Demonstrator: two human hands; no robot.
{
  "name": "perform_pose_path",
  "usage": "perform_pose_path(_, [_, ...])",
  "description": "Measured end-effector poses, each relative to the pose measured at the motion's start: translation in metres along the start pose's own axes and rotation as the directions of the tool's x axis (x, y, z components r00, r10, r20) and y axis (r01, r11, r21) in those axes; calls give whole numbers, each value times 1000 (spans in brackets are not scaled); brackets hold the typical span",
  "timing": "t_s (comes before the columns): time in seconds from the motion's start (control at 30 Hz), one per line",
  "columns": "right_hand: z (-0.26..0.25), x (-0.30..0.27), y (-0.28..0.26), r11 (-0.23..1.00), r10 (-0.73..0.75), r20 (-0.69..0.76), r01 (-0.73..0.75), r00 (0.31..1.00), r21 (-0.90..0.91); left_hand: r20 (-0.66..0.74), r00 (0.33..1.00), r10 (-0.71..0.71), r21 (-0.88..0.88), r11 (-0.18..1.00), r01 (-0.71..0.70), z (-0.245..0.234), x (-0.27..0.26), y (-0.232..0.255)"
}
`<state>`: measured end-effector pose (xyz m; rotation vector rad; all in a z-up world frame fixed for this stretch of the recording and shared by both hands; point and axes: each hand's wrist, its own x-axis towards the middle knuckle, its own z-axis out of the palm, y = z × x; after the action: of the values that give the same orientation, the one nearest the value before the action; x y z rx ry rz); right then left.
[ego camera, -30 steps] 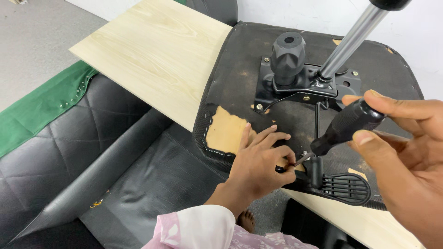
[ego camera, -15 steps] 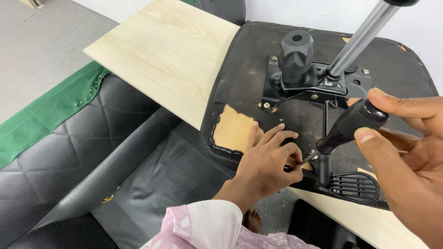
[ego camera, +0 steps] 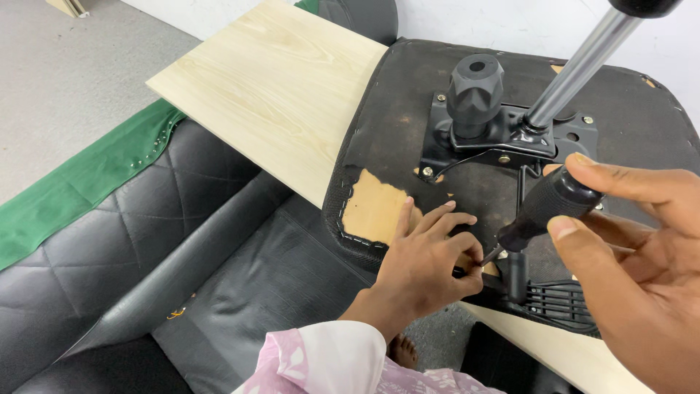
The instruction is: The person uses a screwdriver to tighten screws on the underside of an office chair seat, securing the gas lift and tilt mechanism to the seat base. The person works methodically around the perimeter of the seat, tightening each screw in turn.
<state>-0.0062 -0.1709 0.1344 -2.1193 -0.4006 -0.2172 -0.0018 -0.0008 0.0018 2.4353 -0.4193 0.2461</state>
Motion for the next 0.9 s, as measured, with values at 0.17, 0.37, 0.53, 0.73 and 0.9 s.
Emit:
perform_pose_path(0.17, [2, -2, -3, 992, -124, -77, 124, 989, -3, -17, 1000, 6, -1, 1000, -6, 2, -1, -1])
perform_pose_path(0.37, [8, -2, -14, 986, -162, -100, 164, 982, 19, -58, 998, 17, -12, 1000, -18, 3, 0, -2])
perform_pose_path(0.53, [7, -1, -20, 994, -107, -134, 107, 985, -9, -117, 993, 31, -23, 999, -34, 6, -2, -2])
perform_pose_path(0.73, [1, -1, -17, 989, -136, -56, 133, 989, -64, -113, 993, 45, -17, 999, -47, 7, 0, -3])
perform_pose_path(0.9, [-4, 2, -10, 993, -57, -89, 48, 994, -104, -114, 992, 51, -31, 998, -54, 6, 0, -3])
